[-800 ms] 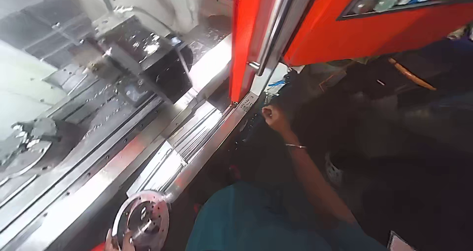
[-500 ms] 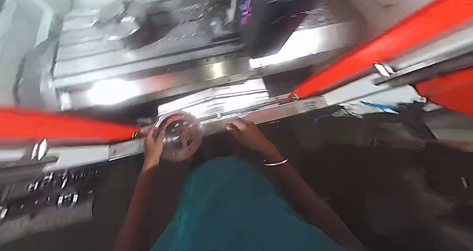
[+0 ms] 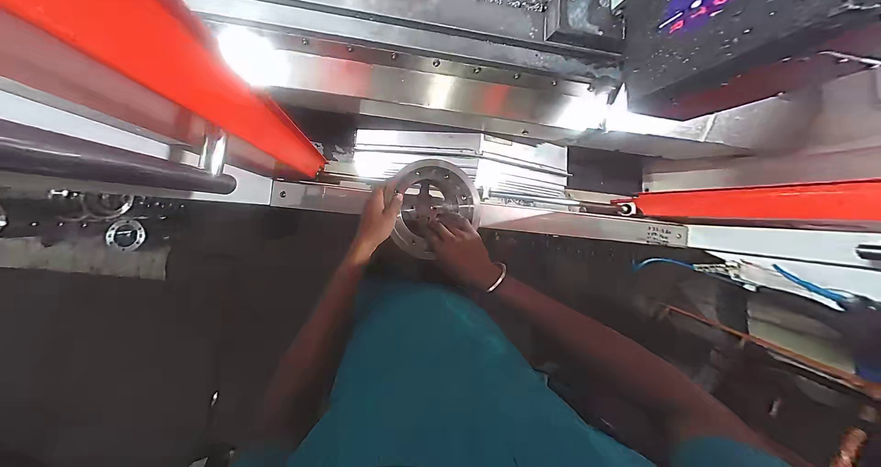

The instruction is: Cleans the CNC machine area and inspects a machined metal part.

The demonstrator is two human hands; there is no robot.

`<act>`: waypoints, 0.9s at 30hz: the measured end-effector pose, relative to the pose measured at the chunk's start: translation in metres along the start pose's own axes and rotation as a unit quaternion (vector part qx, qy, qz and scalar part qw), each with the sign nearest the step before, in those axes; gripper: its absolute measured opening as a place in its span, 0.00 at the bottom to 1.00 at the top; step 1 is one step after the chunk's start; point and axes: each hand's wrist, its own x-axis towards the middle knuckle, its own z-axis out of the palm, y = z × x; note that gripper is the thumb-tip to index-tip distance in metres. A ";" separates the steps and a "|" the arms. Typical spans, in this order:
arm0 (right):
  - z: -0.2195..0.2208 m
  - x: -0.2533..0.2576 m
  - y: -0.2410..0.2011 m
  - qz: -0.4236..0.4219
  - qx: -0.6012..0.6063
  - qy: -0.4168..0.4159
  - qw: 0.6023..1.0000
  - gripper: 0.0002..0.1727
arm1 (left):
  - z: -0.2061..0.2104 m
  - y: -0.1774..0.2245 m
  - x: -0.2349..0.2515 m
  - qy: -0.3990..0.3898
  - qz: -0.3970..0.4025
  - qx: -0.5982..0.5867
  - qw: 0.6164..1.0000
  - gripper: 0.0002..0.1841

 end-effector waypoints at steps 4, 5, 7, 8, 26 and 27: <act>0.003 0.000 0.000 -0.005 0.001 0.011 1.000 0.10 | -0.005 -0.003 0.005 -0.016 0.043 0.020 0.999 0.24; 0.004 -0.001 0.001 -0.005 0.002 0.011 1.000 0.09 | -0.006 -0.003 0.006 -0.026 0.039 0.008 0.999 0.23; 0.005 -0.004 0.002 -0.007 0.008 0.019 1.000 0.08 | -0.010 -0.003 0.010 -0.056 0.020 -0.024 0.998 0.25; 0.006 -0.004 0.002 -0.007 0.013 0.022 1.000 0.07 | -0.013 -0.003 0.014 -0.071 0.013 -0.039 0.997 0.26; -0.074 0.028 0.070 -0.111 0.180 -0.054 0.976 0.10 | -0.007 0.088 0.047 -0.095 -0.155 -0.198 0.963 0.08; -0.091 0.031 0.080 -0.104 0.198 -0.058 0.973 0.12 | -0.005 0.095 0.053 -0.099 -0.151 -0.206 0.962 0.11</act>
